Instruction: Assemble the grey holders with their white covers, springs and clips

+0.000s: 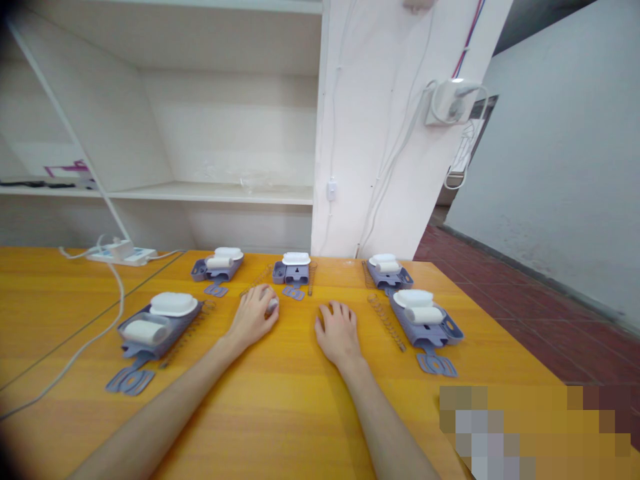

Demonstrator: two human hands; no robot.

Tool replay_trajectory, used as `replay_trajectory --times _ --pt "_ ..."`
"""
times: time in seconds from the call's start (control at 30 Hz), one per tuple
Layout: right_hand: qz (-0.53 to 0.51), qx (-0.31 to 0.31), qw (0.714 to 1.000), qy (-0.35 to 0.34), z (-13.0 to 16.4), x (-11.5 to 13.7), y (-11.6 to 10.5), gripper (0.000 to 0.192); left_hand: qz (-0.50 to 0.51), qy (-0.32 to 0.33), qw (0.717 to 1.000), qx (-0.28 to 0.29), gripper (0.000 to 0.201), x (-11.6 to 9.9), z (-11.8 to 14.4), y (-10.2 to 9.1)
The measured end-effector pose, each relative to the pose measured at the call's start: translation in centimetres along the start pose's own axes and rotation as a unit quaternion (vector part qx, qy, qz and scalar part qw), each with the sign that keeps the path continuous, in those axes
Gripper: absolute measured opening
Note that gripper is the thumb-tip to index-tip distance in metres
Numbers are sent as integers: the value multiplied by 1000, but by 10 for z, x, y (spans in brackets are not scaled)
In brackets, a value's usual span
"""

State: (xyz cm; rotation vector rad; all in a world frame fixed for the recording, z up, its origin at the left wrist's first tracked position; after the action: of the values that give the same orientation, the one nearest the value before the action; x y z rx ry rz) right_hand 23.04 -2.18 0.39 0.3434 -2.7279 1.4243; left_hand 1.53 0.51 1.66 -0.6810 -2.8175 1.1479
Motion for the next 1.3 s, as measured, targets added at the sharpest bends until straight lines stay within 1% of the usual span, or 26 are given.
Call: replay_trajectory --times 0.2,0.43,0.53,0.6,0.83,1.03,1.3 --pt "1 -2 1000 0 0 -1 1 33 -36 10 999 3 19 -2 0 -3" --pt "2 -1 1000 1 0 -1 1 33 -54 13 998 -20 8 -4 -1 -8" --pt "1 0 1000 -2 1 0 0 33 -68 16 997 -24 17 -5 -1 -8" --pt "0 -1 1000 -4 1 0 0 33 -81 16 996 -24 20 -4 -1 -7" --pt "1 5 1000 -2 0 1 -2 33 -101 -13 994 -39 17 -2 -2 -7" --pt "8 14 1000 3 0 1 -3 34 -99 -12 995 -25 16 -2 -1 -6" --pt "2 9 1000 2 0 1 -1 33 -98 -19 995 -24 17 -3 -1 -7"
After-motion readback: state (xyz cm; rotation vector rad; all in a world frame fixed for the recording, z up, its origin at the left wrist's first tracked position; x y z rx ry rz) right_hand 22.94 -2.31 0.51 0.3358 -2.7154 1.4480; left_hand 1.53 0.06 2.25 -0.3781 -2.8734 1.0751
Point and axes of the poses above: each hand's wrist, its own z-axis away from the middle knuckle, its own y-axis out of the palm, x = y × z, the point moved 2 cm from there along -z, towards the middle knuckle, and after that the axes turned 14 degrees about -x, right-handed, at the moved point
